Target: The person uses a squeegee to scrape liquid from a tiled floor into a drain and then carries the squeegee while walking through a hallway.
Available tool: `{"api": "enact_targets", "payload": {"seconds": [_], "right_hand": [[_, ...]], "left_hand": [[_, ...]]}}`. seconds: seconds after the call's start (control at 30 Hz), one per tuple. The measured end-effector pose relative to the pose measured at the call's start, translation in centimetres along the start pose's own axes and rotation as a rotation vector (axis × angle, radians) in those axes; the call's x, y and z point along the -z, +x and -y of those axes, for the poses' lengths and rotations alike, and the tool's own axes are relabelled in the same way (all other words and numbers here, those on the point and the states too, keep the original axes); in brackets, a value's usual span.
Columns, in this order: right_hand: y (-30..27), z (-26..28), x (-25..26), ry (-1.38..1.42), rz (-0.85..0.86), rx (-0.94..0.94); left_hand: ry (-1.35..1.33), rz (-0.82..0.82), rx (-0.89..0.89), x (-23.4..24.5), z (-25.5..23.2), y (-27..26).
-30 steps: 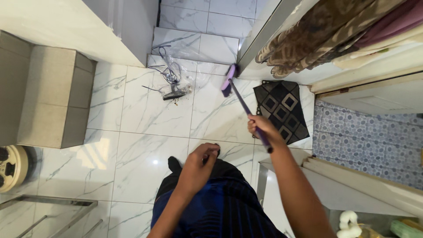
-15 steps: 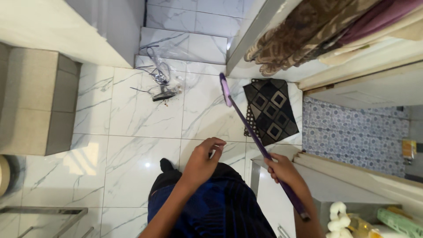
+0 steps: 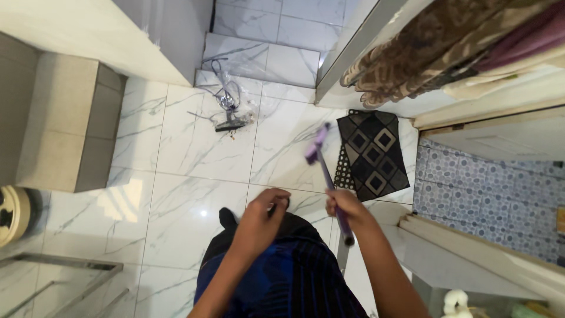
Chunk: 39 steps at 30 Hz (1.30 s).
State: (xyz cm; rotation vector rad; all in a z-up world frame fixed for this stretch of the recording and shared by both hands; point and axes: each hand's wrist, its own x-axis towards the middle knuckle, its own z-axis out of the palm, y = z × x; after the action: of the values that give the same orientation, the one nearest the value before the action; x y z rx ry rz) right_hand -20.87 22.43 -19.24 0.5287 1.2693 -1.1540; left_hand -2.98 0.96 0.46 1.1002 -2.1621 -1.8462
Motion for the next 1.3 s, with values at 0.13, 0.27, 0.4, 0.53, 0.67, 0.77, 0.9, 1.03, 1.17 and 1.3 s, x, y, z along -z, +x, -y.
{"api": "enact_targets", "payload": {"seconds": [0.13, 0.27, 0.4, 0.53, 0.67, 0.77, 0.9, 1.03, 1.17, 1.3], "right_hand": [[6.1, 4.3, -0.6, 0.077, 0.203, -0.015], [13.7, 8.4, -0.9, 0.349, 0.278, -0.219], [17.6, 10.3, -0.8, 0.428, 0.395, -0.231], [16.5, 10.4, -0.7, 0.399, 0.338, -0.084], [11.6, 8.2, -2.0, 0.273, 0.283, -0.007], [4.5, 4.8, -4.6, -0.123, 0.097, 0.206], [-4.7, 1.9, -8.6, -0.422, -0.073, 0.139], [-10.6, 0.6, -9.7, -0.689, -0.064, 0.103], [-13.5, -0.5, -10.9, -0.848, -0.067, -0.065], [-12.0, -2.7, -13.2, -1.104, 0.019, -0.158]], "left_hand": [[-0.016, -0.038, 0.069, 0.2, 0.7, -0.5], [-0.055, -0.079, 0.078, -0.3, 0.8, -1.2], [-0.060, -0.087, 0.046, -0.8, 0.5, -1.6], [-0.056, -0.074, 0.068, -0.7, 0.4, -1.8], [-0.057, -0.068, 0.046, -0.5, 0.7, -2.0], [-0.069, -0.063, 0.047, -0.5, 0.9, -1.8], [-0.083, 0.013, 0.062, -0.7, 1.4, -1.1], [-0.075, 0.067, -0.019, -1.4, 1.9, -0.2], [-0.084, 0.105, -0.146, -1.1, 2.2, -0.1], [-0.121, 0.078, -0.183, 0.6, 2.7, -0.8]]}}
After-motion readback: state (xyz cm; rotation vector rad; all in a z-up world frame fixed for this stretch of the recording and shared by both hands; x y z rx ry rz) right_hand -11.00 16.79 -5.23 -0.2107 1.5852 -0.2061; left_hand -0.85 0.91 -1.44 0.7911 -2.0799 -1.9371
